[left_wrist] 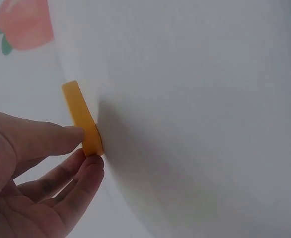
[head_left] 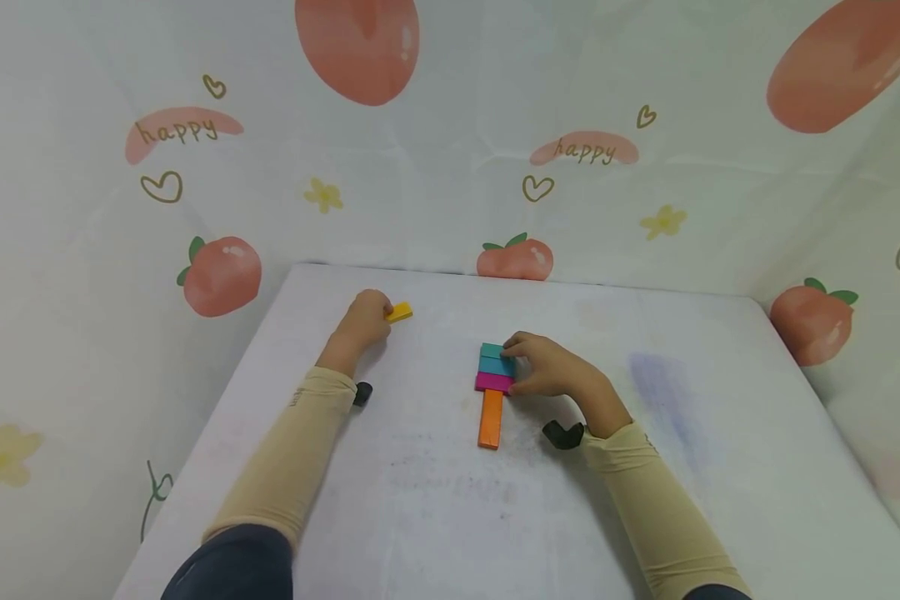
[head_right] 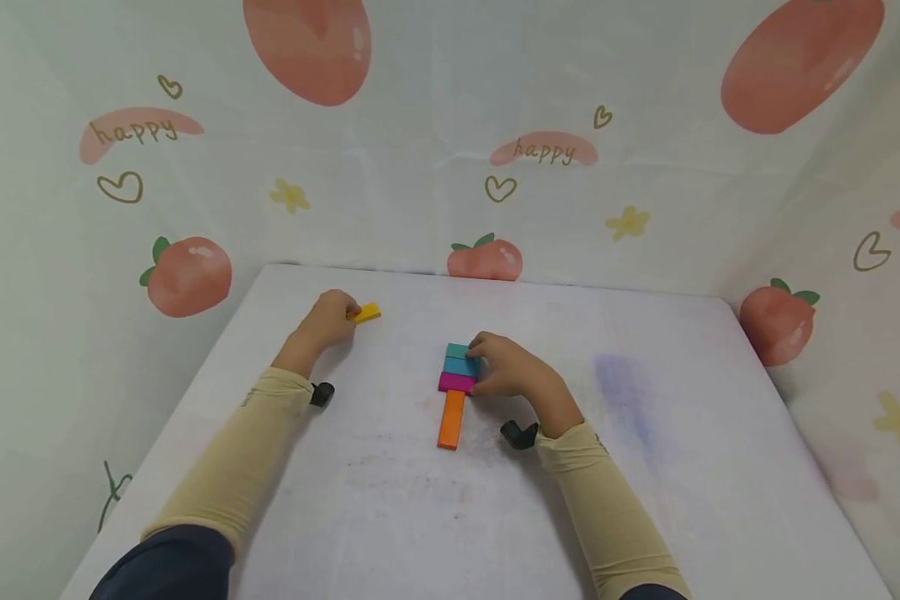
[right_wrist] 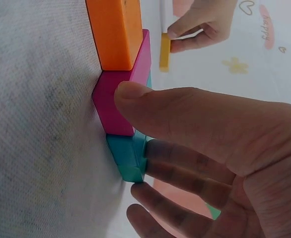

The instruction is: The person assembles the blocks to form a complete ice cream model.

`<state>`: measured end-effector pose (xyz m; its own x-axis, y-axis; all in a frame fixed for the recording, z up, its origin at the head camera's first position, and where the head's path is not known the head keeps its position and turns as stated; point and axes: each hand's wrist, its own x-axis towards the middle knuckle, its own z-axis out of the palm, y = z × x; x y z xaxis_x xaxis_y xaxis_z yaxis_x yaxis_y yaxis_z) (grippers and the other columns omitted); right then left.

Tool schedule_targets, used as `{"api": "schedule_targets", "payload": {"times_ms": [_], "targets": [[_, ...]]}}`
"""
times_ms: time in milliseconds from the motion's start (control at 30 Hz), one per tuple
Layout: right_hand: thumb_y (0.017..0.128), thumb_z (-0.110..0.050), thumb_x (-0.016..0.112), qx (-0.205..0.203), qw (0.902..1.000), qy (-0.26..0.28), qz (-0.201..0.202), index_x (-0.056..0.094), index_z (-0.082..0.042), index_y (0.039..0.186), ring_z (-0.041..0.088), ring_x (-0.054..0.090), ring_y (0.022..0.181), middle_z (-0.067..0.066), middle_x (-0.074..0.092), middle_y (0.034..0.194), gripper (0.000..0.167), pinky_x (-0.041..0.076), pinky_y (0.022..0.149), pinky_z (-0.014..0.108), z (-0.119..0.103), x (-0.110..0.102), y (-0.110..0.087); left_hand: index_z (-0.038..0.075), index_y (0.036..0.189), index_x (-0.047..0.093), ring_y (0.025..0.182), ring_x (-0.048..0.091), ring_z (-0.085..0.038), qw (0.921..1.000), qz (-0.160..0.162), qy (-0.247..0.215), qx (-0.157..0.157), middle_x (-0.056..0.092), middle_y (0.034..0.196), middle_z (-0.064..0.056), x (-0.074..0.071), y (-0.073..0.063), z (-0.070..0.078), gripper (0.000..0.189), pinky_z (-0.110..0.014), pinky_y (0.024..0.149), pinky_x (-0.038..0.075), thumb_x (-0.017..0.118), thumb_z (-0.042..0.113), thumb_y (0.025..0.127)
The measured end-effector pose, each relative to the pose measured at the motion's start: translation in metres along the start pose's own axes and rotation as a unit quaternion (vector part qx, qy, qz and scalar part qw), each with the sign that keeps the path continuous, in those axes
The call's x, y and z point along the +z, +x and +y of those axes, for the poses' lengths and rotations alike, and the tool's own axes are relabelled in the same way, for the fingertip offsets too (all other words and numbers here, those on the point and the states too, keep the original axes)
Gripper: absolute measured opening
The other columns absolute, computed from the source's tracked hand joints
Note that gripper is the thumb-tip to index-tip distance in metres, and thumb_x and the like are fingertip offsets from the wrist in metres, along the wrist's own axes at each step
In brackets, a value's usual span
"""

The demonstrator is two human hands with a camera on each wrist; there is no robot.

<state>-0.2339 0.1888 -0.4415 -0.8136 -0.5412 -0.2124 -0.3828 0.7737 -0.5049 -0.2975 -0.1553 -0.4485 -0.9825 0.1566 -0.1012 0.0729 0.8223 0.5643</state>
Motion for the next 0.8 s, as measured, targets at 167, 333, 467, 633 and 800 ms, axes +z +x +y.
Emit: {"api": "schedule_targets", "payload": {"times_ms": [167,333,467,633,800], "targets": [[0.088,-0.022,0.086,0.004,1.0,0.005,-0.001,0.068,-0.003,0.141,0.037,0.051,0.143,0.016,0.057,0.15,0.06,0.048,0.117,0.055,-0.002,-0.001,0.0,-0.011,0.13,0.067,0.129,0.057,-0.039,0.9999,-0.006,0.001,0.011,0.062,0.134,-0.025,0.01,0.005,0.015,0.036,-0.051,0.119,0.047,0.064,-0.009,0.094],[0.088,-0.022,0.086,0.006,1.0,0.003,-0.004,0.067,-0.003,0.141,0.037,0.051,0.143,0.016,0.057,0.151,0.06,0.048,0.117,0.055,-0.003,-0.001,0.0,-0.01,0.127,0.069,0.127,0.058,-0.037,0.9996,-0.015,0.002,0.024,0.063,0.132,-0.023,0.02,0.011,0.029,0.035,-0.049,0.118,0.047,0.065,-0.009,0.093],[0.088,-0.022,0.086,0.008,1.0,0.003,-0.006,0.067,-0.003,0.142,0.037,0.05,0.144,0.016,0.057,0.151,0.06,0.047,0.118,0.055,-0.003,-0.001,0.0,-0.01,0.127,0.069,0.127,0.059,-0.037,0.9993,-0.024,-0.001,0.03,0.064,0.132,-0.023,0.028,0.013,0.041,0.035,-0.048,0.119,0.047,0.065,-0.01,0.093],[0.088,-0.022,0.086,0.012,0.9999,0.0,-0.005,0.067,-0.003,0.141,0.036,0.051,0.144,0.015,0.056,0.151,0.06,0.047,0.118,0.054,-0.004,-0.001,0.002,-0.009,0.127,0.07,0.126,0.059,-0.035,0.9985,-0.032,-0.002,0.045,0.064,0.131,-0.022,0.037,0.015,0.055,0.034,-0.046,0.119,0.047,0.065,-0.009,0.093],[0.089,-0.022,0.085,0.02,0.9997,0.003,-0.009,0.067,-0.004,0.142,0.036,0.05,0.144,0.015,0.056,0.152,0.059,0.046,0.119,0.054,-0.005,-0.001,0.003,-0.008,0.125,0.07,0.123,0.059,-0.034,0.997,-0.042,-0.006,0.065,0.064,0.13,-0.021,0.048,0.014,0.067,0.031,-0.044,0.118,0.048,0.065,-0.008,0.094]]}}
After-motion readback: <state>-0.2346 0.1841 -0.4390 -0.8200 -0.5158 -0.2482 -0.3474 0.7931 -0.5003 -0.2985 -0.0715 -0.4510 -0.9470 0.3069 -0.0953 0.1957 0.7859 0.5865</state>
